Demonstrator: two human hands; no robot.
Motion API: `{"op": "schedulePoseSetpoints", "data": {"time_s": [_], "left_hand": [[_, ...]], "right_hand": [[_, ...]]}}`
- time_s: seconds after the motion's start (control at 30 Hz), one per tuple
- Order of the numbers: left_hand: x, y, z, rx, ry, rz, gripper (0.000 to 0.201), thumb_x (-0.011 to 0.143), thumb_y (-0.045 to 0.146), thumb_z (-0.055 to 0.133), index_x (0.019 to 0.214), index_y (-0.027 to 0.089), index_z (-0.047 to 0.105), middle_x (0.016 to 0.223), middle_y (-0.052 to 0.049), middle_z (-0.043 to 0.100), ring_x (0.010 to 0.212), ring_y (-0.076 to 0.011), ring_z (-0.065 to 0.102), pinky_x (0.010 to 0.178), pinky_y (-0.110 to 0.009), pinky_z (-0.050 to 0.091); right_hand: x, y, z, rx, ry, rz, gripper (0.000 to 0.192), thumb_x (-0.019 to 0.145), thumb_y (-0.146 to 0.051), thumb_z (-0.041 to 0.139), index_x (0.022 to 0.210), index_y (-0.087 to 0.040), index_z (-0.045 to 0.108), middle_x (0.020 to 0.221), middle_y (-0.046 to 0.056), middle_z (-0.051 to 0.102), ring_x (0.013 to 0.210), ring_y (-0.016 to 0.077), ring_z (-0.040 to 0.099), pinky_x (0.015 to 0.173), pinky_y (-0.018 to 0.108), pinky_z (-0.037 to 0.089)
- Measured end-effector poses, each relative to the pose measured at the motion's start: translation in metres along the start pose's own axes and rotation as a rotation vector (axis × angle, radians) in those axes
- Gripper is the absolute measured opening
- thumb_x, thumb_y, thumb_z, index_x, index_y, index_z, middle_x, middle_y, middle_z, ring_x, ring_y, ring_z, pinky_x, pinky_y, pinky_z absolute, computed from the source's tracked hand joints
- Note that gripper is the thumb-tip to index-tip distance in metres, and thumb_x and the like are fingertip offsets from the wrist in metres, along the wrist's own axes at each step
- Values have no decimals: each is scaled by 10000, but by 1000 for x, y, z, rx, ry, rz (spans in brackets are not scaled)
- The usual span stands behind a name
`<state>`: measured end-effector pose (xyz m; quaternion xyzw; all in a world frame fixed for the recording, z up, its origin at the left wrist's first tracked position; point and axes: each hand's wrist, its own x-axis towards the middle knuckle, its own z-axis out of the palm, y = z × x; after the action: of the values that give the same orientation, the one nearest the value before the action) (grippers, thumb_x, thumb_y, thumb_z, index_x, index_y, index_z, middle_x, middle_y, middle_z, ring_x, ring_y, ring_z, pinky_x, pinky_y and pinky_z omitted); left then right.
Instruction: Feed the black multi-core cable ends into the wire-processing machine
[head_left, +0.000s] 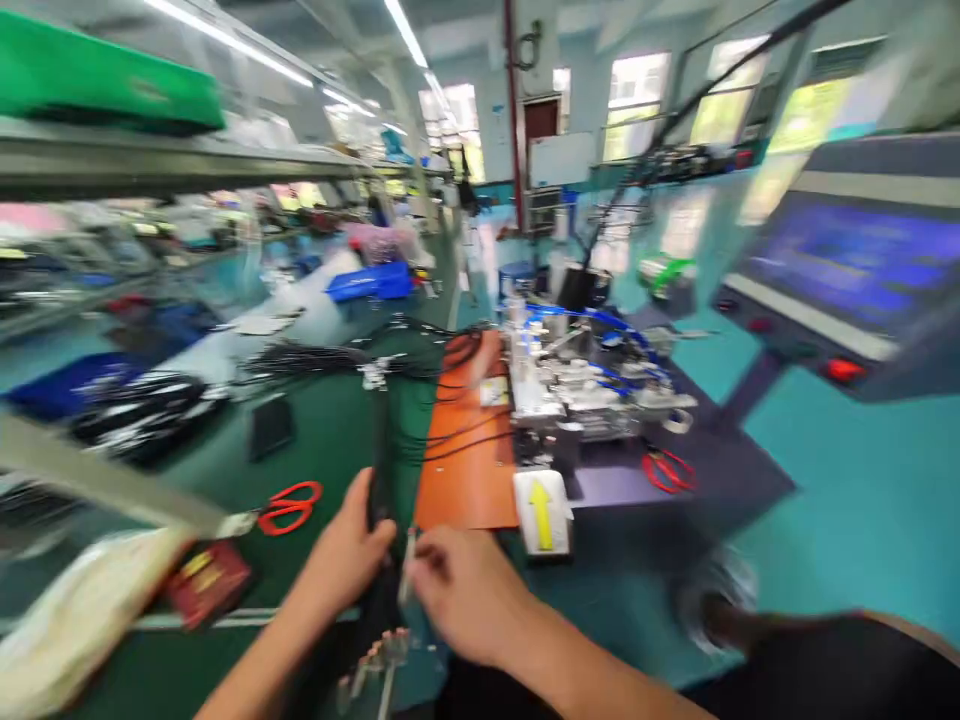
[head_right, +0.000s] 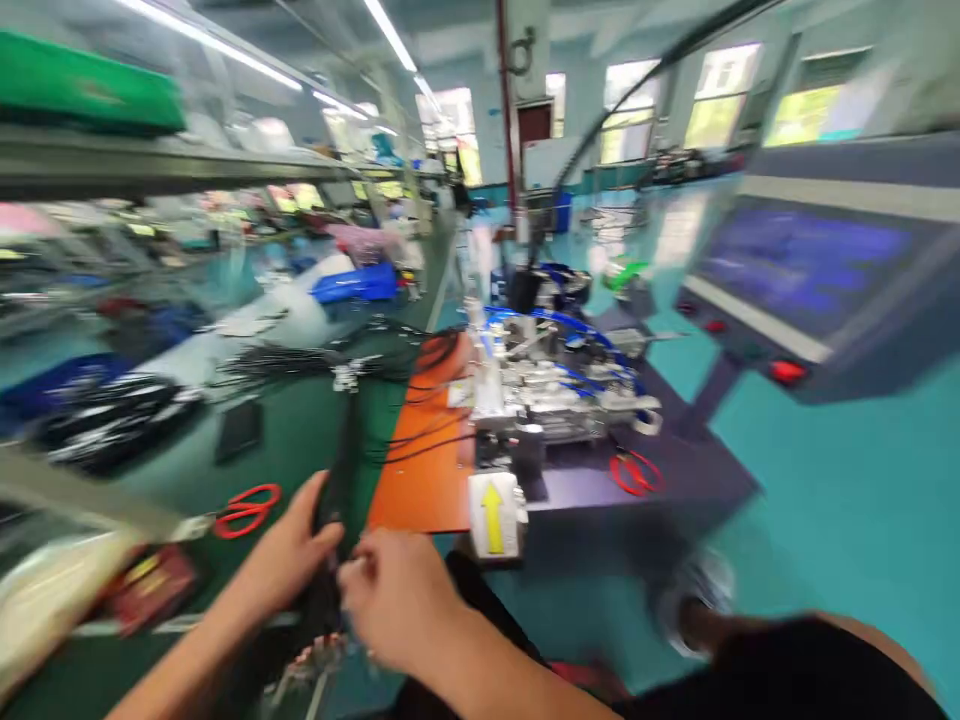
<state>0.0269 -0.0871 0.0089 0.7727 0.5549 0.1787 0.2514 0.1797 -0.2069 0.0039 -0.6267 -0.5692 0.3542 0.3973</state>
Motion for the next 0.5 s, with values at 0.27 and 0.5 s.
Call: {"op": "schedulePoseSetpoints", "data": {"time_s": [0.27,0.5], "left_hand": [[-8,-10,20,-468,179,-180,696,776,487,640,1357,127,506,1107,-131,681,1019,-252,660,911,-360,514],[-11,-12,15,-555,113,-281,682,823,591,596,1334,142,548,848,-37,637,747,-171,604,703,-267,504]], "right_hand": [[98,11,21,46,-4,86,317,906,-299,540,1121,-106,672,994,168,716,967,266,671,794,326,465],[149,11,54,210,-81,295,220,895,-311,544,827,-137,660,748,84,671,663,161,623,562,241,411]]}}
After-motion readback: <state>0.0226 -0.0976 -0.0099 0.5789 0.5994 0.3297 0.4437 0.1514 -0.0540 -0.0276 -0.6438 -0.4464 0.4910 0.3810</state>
